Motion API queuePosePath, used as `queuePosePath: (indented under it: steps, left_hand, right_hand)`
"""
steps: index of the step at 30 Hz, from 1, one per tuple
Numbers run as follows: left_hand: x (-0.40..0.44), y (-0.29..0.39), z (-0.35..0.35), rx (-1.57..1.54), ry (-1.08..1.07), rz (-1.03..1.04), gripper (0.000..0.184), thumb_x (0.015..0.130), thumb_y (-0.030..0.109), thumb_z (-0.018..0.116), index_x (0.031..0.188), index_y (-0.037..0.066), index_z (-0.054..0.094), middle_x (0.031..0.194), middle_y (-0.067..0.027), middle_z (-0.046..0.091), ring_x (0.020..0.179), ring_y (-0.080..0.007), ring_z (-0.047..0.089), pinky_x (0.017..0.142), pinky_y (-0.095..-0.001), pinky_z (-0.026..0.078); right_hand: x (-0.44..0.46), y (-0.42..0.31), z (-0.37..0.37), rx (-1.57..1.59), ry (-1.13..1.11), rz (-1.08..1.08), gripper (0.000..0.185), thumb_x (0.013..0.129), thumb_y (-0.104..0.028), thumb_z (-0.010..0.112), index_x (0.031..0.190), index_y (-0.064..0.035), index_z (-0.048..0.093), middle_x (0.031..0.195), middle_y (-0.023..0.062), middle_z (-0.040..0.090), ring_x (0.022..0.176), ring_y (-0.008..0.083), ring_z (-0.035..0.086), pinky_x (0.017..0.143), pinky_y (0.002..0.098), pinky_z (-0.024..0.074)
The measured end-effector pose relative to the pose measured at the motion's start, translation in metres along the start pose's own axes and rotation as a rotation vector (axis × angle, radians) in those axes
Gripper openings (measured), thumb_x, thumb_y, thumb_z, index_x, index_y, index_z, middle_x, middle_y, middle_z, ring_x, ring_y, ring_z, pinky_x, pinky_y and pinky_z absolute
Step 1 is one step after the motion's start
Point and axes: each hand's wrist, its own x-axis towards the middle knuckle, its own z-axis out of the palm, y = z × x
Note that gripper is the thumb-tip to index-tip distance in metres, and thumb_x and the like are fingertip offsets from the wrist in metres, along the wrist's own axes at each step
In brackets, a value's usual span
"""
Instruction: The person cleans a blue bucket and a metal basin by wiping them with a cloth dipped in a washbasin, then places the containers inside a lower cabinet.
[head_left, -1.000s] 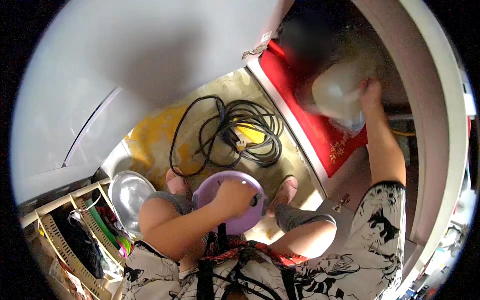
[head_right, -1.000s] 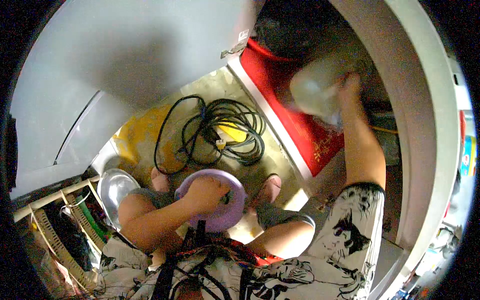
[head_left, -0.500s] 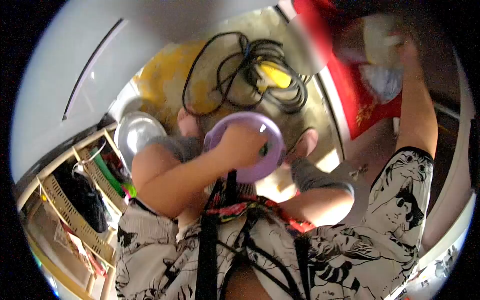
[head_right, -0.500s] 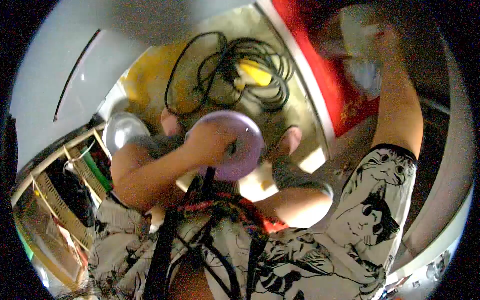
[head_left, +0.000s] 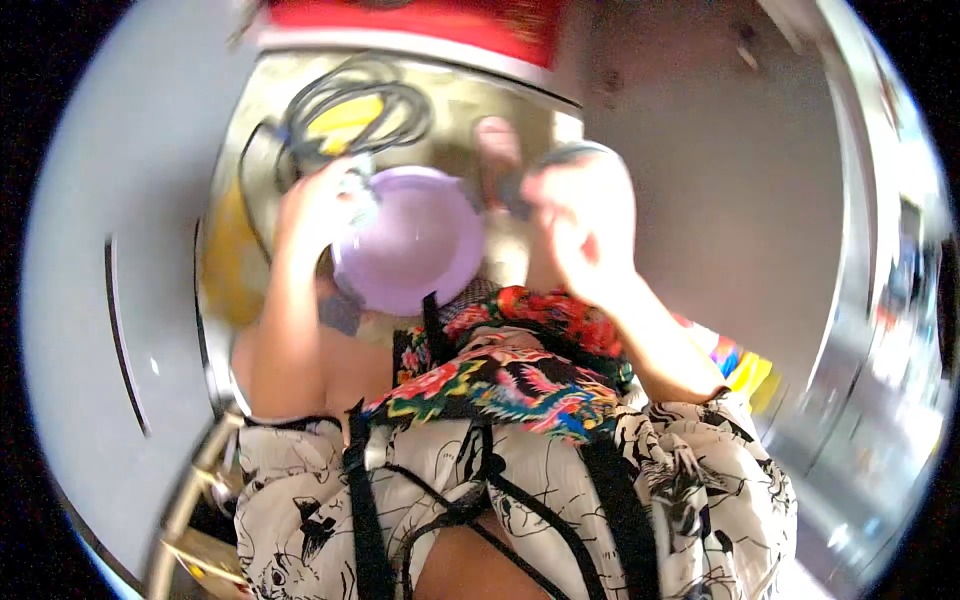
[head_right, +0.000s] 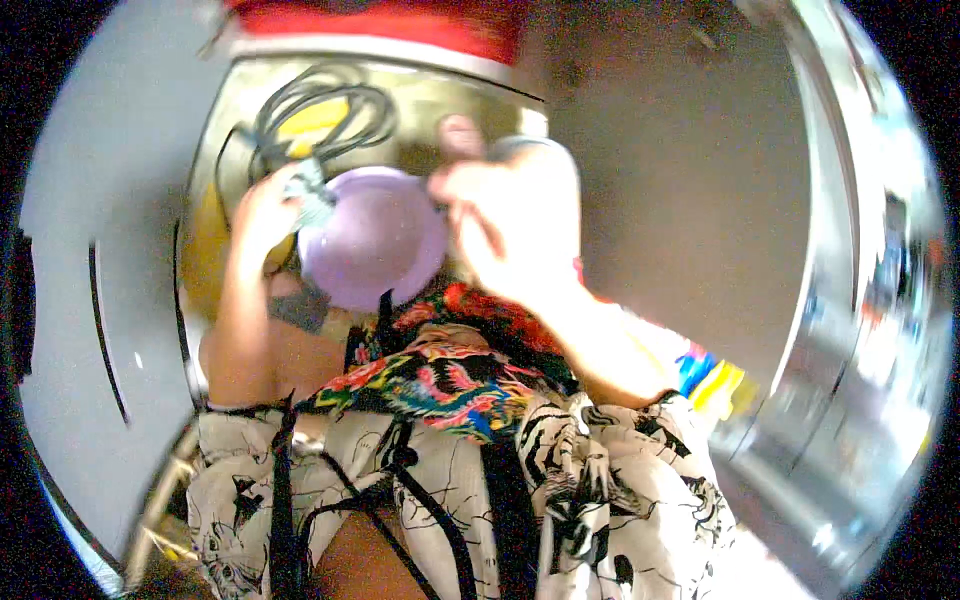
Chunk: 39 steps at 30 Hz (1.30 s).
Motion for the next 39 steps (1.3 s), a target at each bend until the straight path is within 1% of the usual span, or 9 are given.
queuePosePath:
  steps: [5,8,10,17,21,32,34,36,39]
  left_hand:
    - [0.025,-0.012,0.032,-0.353,-0.079,-0.068,0.043,0.077,0.014,0.063,0.119,0.008,0.052,0.104,-0.0147,0.062,0.097,-0.0251,0.059,0.083,-0.0331,0.044]
    - [0.033,-0.025,0.054,-0.465,-0.087,-0.022,0.043,0.077,0.007,0.062,0.119,0.003,0.052,0.102,-0.0126,0.063,0.093,-0.0215,0.059,0.082,-0.0304,0.044]
    - [0.044,-0.051,0.064,-0.470,-0.100,-0.026,0.043,0.077,0.006,0.061,0.119,0.002,0.051,0.103,-0.0122,0.062,0.094,-0.0210,0.058,0.083,-0.0298,0.044]
    - [0.016,-0.011,0.032,-0.476,-0.001,0.017,0.044,0.079,0.002,0.057,0.121,-0.001,0.048,0.107,-0.0098,0.058,0.098,-0.0199,0.054,0.086,-0.0293,0.041]
    - [-0.001,-0.015,0.024,-0.612,-0.010,-0.059,0.042,0.080,-0.001,0.056,0.121,0.000,0.049,0.107,-0.0073,0.058,0.095,-0.0171,0.055,0.083,-0.0275,0.042]
    - [-0.021,0.040,0.009,-0.747,0.108,-0.260,0.035,0.083,-0.001,0.054,0.118,0.002,0.050,0.098,-0.0045,0.060,0.082,-0.0152,0.058,0.071,-0.0265,0.047]
    - [-0.020,0.041,0.007,-0.724,0.101,-0.268,0.033,0.083,0.000,0.053,0.117,0.002,0.051,0.098,-0.0047,0.060,0.083,-0.0157,0.058,0.072,-0.0271,0.047]
    - [-0.022,0.046,0.008,-0.744,0.128,-0.232,0.033,0.084,0.000,0.053,0.117,0.002,0.051,0.100,-0.0051,0.059,0.086,-0.0159,0.057,0.073,-0.0286,0.047]
    - [-0.022,0.044,-0.001,-0.737,0.156,-0.312,0.033,0.084,0.000,0.053,0.117,0.003,0.051,0.102,-0.0038,0.059,0.088,-0.0160,0.057,0.074,-0.0295,0.046]
  right_hand:
    - [-0.158,-0.014,-0.033,-0.105,0.054,0.121,0.035,0.068,-0.005,0.061,0.103,-0.0092,0.061,0.114,0.0125,0.054,0.107,0.0334,0.050,0.090,0.0425,0.0410]
    - [-0.243,-0.037,-0.043,-0.242,-0.098,0.562,0.049,0.072,-0.018,0.068,0.119,-0.0225,0.057,0.136,0.0171,0.037,0.121,0.0409,0.037,0.099,0.0487,0.0317]
    - [-0.273,-0.015,-0.017,0.329,-0.009,0.743,0.046,0.079,-0.026,0.064,0.123,-0.0266,0.054,0.141,0.0169,0.030,0.128,0.0374,0.030,0.104,0.0428,0.0267]
    - [-0.284,0.023,-0.011,0.323,-0.005,0.695,0.023,0.079,-0.030,0.065,0.085,-0.0082,0.060,0.085,0.0127,0.058,0.087,0.0319,0.055,0.078,0.0400,0.0427]
    - [-0.274,0.042,0.006,0.090,-0.134,0.669,0.042,0.089,-0.043,0.045,0.071,-0.0066,0.056,0.068,0.0178,0.058,0.064,0.0380,0.057,0.058,0.0465,0.0452]
    - [-0.261,0.089,-0.044,0.336,-0.438,0.491,0.029,0.092,-0.030,0.043,0.083,-0.0050,0.055,0.077,0.0183,0.059,0.073,0.0388,0.057,0.067,0.0462,0.0451]
    - [-0.281,0.122,-0.055,0.770,-0.305,0.364,0.034,0.086,-0.027,0.060,0.114,-0.0088,0.056,0.105,0.0100,0.061,0.095,0.0226,0.059,0.083,0.0334,0.0449]
    - [-0.304,0.186,-0.090,0.833,-0.290,0.695,0.033,0.084,-0.029,0.062,0.112,-0.0120,0.060,0.109,0.0049,0.061,0.099,0.0146,0.056,0.087,0.0310,0.0441]
    - [-0.335,0.288,-0.163,0.494,0.663,1.136,0.026,0.084,-0.029,0.062,0.100,-0.0084,0.062,0.091,0.0034,0.063,0.085,0.0128,0.058,0.073,0.0278,0.0478]
